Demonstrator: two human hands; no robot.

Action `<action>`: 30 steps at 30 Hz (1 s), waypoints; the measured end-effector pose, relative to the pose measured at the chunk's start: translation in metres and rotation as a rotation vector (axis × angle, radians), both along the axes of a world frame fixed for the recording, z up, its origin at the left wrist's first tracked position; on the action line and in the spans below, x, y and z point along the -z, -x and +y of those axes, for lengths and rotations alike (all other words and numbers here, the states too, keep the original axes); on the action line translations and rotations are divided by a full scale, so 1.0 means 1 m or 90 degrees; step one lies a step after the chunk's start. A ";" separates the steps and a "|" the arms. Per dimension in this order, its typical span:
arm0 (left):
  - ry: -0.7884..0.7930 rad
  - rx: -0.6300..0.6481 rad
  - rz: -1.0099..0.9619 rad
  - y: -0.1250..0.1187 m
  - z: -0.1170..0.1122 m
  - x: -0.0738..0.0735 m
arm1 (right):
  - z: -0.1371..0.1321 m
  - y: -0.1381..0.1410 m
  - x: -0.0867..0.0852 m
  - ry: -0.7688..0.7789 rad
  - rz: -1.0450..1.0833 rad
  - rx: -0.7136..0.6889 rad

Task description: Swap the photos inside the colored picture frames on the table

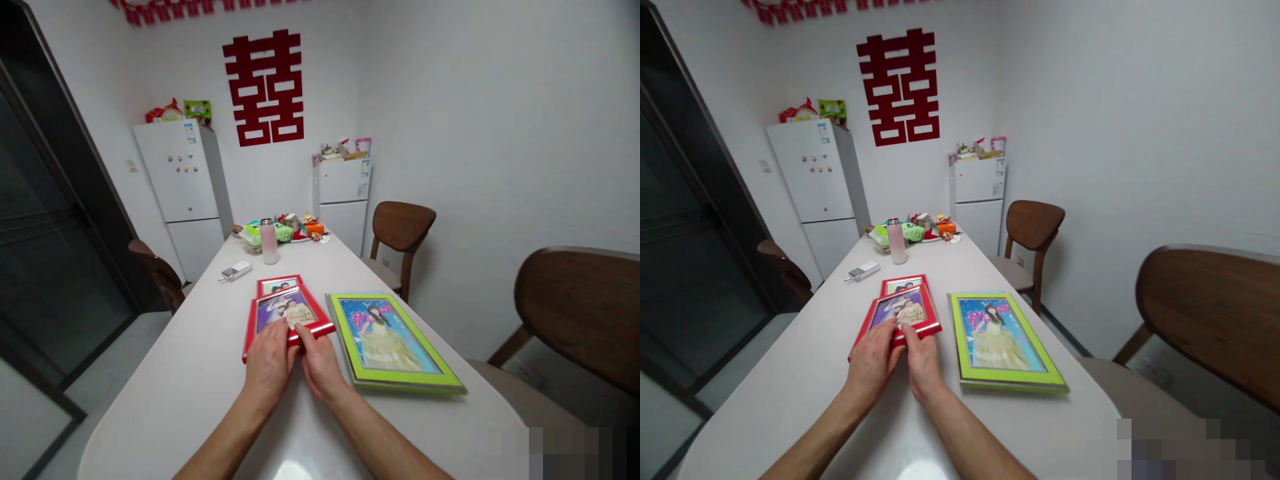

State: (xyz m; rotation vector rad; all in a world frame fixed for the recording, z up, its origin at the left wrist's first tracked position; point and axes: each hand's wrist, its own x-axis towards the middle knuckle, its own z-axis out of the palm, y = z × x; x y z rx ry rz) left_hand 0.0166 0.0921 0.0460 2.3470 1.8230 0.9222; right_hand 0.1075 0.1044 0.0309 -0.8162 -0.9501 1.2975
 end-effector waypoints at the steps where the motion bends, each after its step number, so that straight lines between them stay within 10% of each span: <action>1: 0.004 0.001 -0.016 -0.001 -0.010 -0.002 | -0.007 0.002 -0.006 -0.011 0.011 0.010; 8: 0.123 0.148 -0.634 0.009 -0.062 -0.026 | -0.069 -0.023 -0.033 -0.244 -0.385 0.019; 13: 0.214 0.119 -0.890 0.021 -0.081 -0.025 | -0.102 -0.041 -0.007 -0.516 -0.684 -0.081; 21: 0.235 0.049 -0.692 0.036 -0.076 0.037 | -0.108 -0.021 0.063 -0.555 -0.893 -0.091; 30: 0.211 -0.072 -0.354 0.049 -0.074 0.055 | -0.110 -0.003 0.062 -0.508 -0.988 -0.157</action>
